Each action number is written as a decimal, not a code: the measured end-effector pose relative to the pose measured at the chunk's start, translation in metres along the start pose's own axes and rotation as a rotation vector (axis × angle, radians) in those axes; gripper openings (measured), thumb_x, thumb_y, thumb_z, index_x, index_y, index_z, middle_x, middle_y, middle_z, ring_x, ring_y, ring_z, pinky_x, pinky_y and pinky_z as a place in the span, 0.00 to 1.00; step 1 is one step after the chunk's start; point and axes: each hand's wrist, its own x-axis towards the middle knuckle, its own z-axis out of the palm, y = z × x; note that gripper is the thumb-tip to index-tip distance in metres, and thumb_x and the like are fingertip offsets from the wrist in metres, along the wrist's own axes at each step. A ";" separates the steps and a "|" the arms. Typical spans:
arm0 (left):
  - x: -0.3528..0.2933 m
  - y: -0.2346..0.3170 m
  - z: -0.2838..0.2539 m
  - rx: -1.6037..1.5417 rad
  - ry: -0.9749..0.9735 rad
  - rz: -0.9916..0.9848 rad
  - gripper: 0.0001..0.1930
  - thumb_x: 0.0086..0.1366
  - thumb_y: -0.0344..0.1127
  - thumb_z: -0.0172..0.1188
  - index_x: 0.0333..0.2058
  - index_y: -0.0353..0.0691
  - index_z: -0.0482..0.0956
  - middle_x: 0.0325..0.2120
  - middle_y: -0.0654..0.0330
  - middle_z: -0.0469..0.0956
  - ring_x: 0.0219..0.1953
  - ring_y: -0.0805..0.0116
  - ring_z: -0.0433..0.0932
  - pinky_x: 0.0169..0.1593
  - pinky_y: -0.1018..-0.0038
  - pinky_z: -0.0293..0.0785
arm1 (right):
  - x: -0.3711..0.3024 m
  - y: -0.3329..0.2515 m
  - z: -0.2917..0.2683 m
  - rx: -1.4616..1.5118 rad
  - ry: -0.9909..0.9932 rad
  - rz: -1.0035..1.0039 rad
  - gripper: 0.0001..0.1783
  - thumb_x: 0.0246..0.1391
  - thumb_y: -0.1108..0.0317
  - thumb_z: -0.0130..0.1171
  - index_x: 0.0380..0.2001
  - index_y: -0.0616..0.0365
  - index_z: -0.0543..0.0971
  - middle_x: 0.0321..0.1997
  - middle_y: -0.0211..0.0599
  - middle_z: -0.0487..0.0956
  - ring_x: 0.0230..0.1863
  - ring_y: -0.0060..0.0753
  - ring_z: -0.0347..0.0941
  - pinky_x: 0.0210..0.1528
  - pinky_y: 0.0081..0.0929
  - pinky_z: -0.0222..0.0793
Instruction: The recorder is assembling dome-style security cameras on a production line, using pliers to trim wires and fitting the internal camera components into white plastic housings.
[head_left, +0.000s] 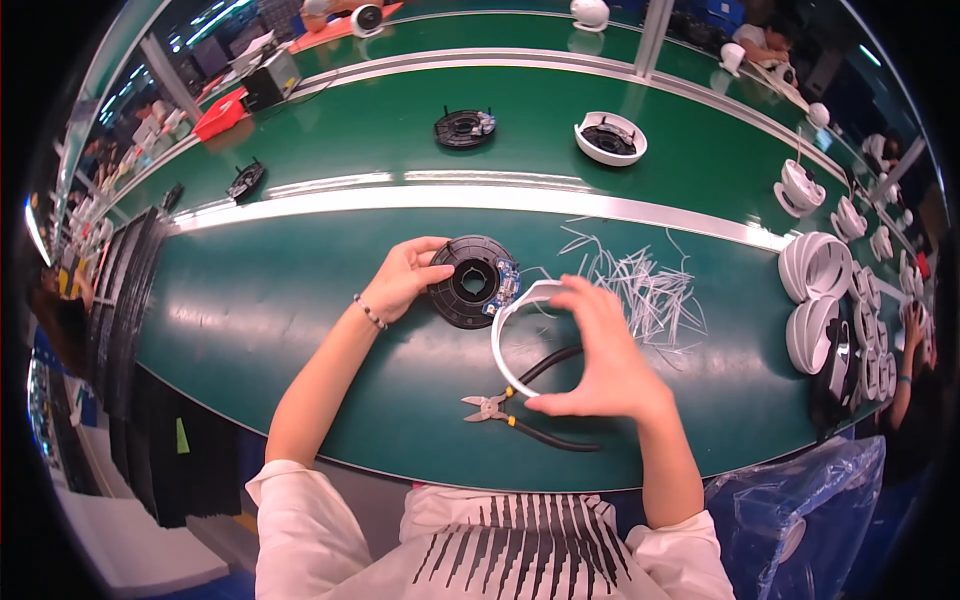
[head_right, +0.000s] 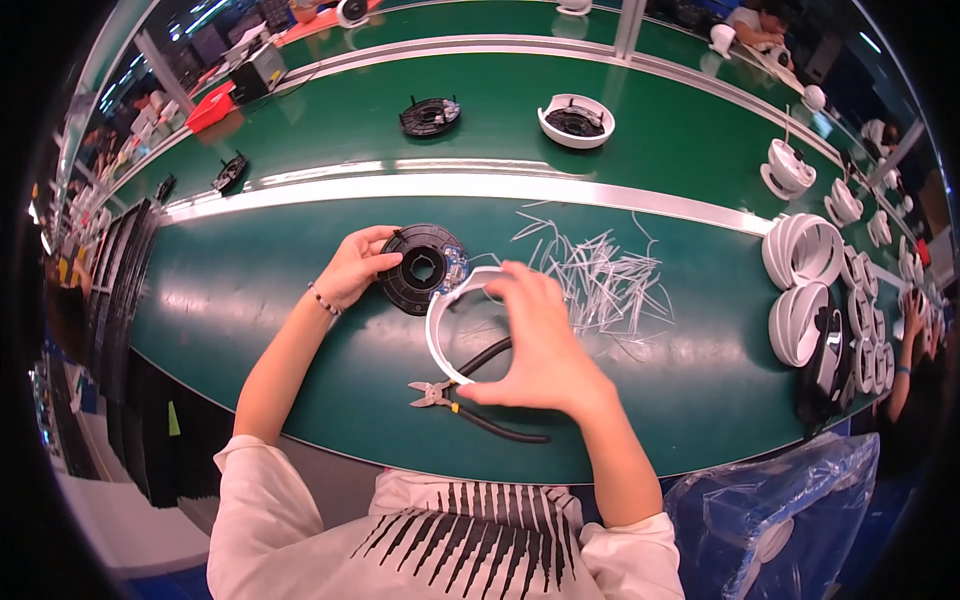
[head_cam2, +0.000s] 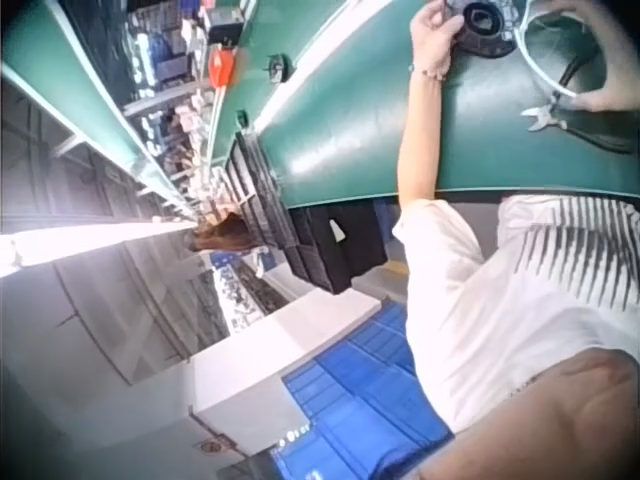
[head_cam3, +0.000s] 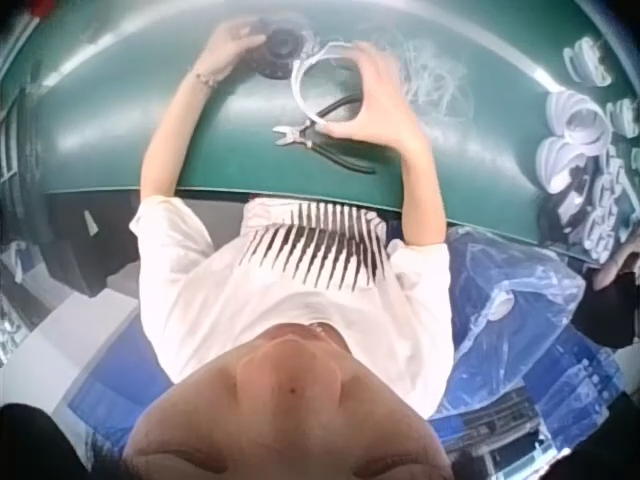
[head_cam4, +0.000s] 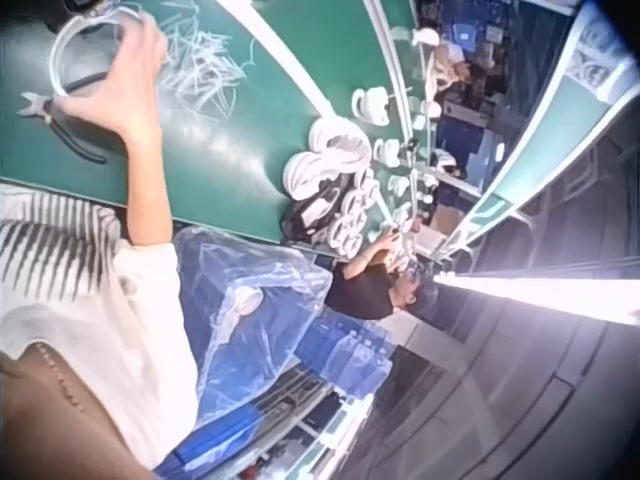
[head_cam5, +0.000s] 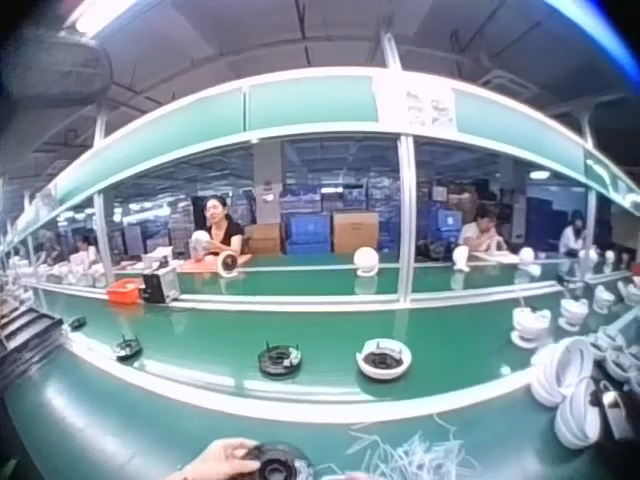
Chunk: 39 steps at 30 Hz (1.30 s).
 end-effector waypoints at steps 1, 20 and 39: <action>0.001 0.002 0.010 0.002 -0.016 -0.002 0.20 0.52 0.22 0.54 0.45 0.29 0.63 0.33 0.56 0.75 0.32 0.74 0.75 0.35 0.81 0.73 | -0.002 0.006 -0.008 0.065 0.102 -0.020 0.49 0.18 0.55 0.70 0.48 0.61 0.59 0.54 0.52 0.55 0.56 0.50 0.50 0.55 0.40 0.49; 0.002 0.021 0.119 -0.950 -0.479 -0.310 0.29 0.58 0.54 0.37 0.51 0.40 0.60 0.49 0.50 0.63 0.51 0.54 0.63 0.54 0.57 0.58 | 0.004 0.016 0.011 0.280 0.564 0.086 0.61 0.18 0.58 0.73 0.55 0.66 0.48 0.53 0.48 0.54 0.54 0.40 0.56 0.54 0.33 0.55; -0.011 0.025 0.132 -0.704 -0.182 -0.076 0.28 0.59 0.54 0.34 0.51 0.40 0.60 0.46 0.55 0.66 0.47 0.62 0.67 0.51 0.66 0.63 | 0.004 0.002 -0.002 0.018 0.443 -0.122 0.60 0.18 0.57 0.72 0.55 0.63 0.49 0.59 0.56 0.48 0.58 0.51 0.49 0.57 0.41 0.45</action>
